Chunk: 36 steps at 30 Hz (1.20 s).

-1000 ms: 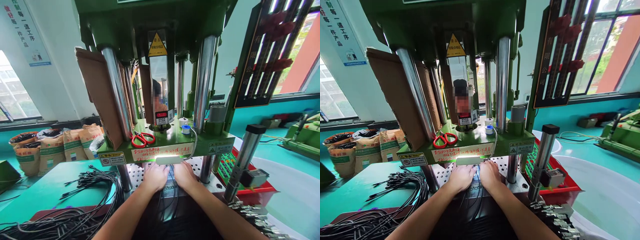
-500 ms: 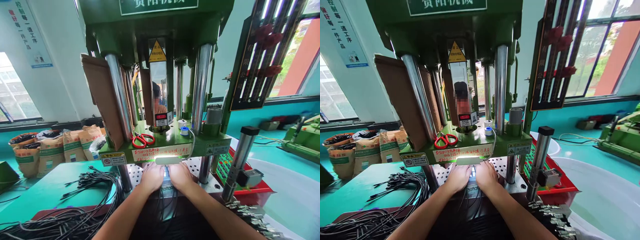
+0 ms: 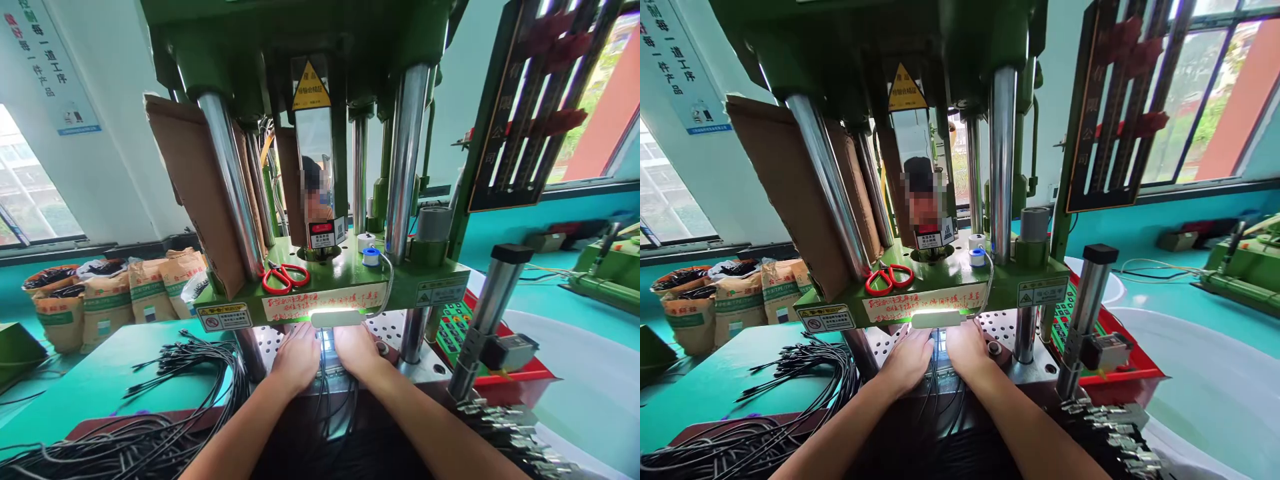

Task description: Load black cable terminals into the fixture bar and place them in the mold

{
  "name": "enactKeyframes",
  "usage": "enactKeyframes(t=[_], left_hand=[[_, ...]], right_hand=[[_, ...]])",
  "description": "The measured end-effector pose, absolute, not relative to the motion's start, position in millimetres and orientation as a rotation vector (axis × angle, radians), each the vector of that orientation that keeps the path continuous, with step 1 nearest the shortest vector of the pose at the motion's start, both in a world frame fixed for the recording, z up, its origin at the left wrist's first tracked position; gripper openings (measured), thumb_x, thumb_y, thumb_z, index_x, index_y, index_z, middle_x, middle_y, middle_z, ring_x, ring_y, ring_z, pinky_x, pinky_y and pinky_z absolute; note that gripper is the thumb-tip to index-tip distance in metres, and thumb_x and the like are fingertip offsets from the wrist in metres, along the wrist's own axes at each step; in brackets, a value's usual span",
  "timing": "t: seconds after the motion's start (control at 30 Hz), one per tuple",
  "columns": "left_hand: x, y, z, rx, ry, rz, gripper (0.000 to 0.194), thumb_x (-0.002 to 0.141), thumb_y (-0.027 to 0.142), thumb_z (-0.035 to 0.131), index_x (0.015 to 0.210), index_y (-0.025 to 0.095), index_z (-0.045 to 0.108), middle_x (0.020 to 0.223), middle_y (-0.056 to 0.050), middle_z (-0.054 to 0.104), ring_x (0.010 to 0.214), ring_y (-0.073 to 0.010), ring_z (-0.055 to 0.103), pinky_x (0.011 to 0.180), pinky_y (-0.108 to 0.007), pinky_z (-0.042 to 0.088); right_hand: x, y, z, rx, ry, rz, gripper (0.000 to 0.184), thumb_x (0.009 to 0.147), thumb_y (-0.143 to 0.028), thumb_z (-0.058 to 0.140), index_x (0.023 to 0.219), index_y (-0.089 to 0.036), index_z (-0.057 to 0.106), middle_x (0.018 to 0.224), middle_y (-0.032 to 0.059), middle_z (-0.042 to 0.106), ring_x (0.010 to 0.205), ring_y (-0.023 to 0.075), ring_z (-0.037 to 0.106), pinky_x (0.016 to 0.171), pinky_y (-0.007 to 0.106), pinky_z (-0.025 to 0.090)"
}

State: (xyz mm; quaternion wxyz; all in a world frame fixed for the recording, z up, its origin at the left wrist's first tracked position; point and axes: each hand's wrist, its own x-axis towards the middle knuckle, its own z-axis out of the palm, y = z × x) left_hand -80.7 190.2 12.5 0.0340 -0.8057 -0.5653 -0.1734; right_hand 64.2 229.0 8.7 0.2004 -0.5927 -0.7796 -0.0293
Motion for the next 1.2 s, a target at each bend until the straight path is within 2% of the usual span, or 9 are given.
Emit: enactKeyframes(t=[0.13, 0.23, 0.33, 0.53, 0.73, 1.07, 1.2], left_hand=[[-77, 189, 17, -2.493, -1.726, -0.529, 0.037, 0.088, 0.020, 0.035, 0.120, 0.018, 0.054, 0.126, -0.009, 0.058, 0.121, -0.0227, 0.048, 0.107, -0.043, 0.032], [-75, 189, 19, -2.482, -1.738, -0.532, 0.039, 0.087, 0.017, 0.034, 0.121, 0.016, 0.054, 0.128, -0.011, 0.057, 0.123, -0.0232, 0.047, 0.107, -0.043, 0.031], [-74, 190, 20, -2.478, -1.749, -0.532, 0.041, 0.085, 0.015, 0.035, 0.121, 0.015, 0.055, 0.129, -0.012, 0.056, 0.124, -0.0234, 0.046, 0.107, -0.042, 0.031], [-77, 193, 18, -2.497, -1.738, -0.537, 0.043, 0.084, 0.014, 0.034, 0.123, 0.018, 0.053, 0.128, -0.009, 0.058, 0.121, -0.0214, 0.048, 0.106, -0.039, 0.032], [-80, 197, 14, -2.516, -1.743, -0.507, 0.041, 0.084, 0.015, 0.036, 0.120, 0.020, 0.054, 0.122, -0.008, 0.061, 0.116, -0.0218, 0.051, 0.097, -0.037, 0.040], [-74, 200, 18, -2.477, -1.745, -0.475, 0.039, 0.085, 0.016, 0.036, 0.118, 0.018, 0.055, 0.120, -0.009, 0.062, 0.115, -0.0214, 0.052, 0.103, -0.037, 0.034], [-67, 194, 25, -2.419, -1.769, -0.463, 0.038, 0.085, 0.016, 0.036, 0.117, 0.018, 0.058, 0.120, -0.008, 0.063, 0.115, -0.0214, 0.052, 0.104, -0.039, 0.034]], right_hand=[[73, 219, 16, -1.608, -2.198, -0.117, 0.025, 0.091, -0.019, 0.045, 0.095, -0.014, 0.069, 0.095, 0.0103, 0.070, 0.093, 0.0230, 0.061, 0.087, 0.037, 0.042], [80, 210, 16, -1.539, -2.208, -0.136, 0.028, 0.090, -0.027, 0.044, 0.097, -0.018, 0.069, 0.101, 0.0100, 0.069, 0.098, 0.0247, 0.059, 0.090, 0.036, 0.039], [83, 201, 13, -1.473, -2.223, -0.144, 0.031, 0.090, -0.036, 0.046, 0.110, -0.021, 0.065, 0.110, 0.0084, 0.066, 0.106, 0.0235, 0.054, 0.096, 0.034, 0.035], [81, 199, 8, -1.459, -2.232, -0.144, 0.036, 0.089, -0.036, 0.045, 0.117, -0.020, 0.061, 0.114, 0.0112, 0.064, 0.110, 0.0254, 0.051, 0.101, 0.038, 0.029], [79, 204, 5, -1.486, -2.223, -0.139, 0.035, 0.089, -0.036, 0.044, 0.112, -0.018, 0.063, 0.112, 0.0134, 0.065, 0.110, 0.0273, 0.051, 0.098, 0.040, 0.031], [77, 210, 3, -1.504, -2.199, -0.136, 0.036, 0.091, -0.037, 0.041, 0.113, -0.019, 0.063, 0.111, 0.0122, 0.065, 0.111, 0.0260, 0.051, 0.101, 0.042, 0.027], [79, 206, 8, -1.467, -2.206, -0.137, 0.035, 0.092, -0.034, 0.040, 0.112, -0.020, 0.064, 0.114, 0.0108, 0.065, 0.112, 0.0230, 0.052, 0.102, 0.038, 0.028]])
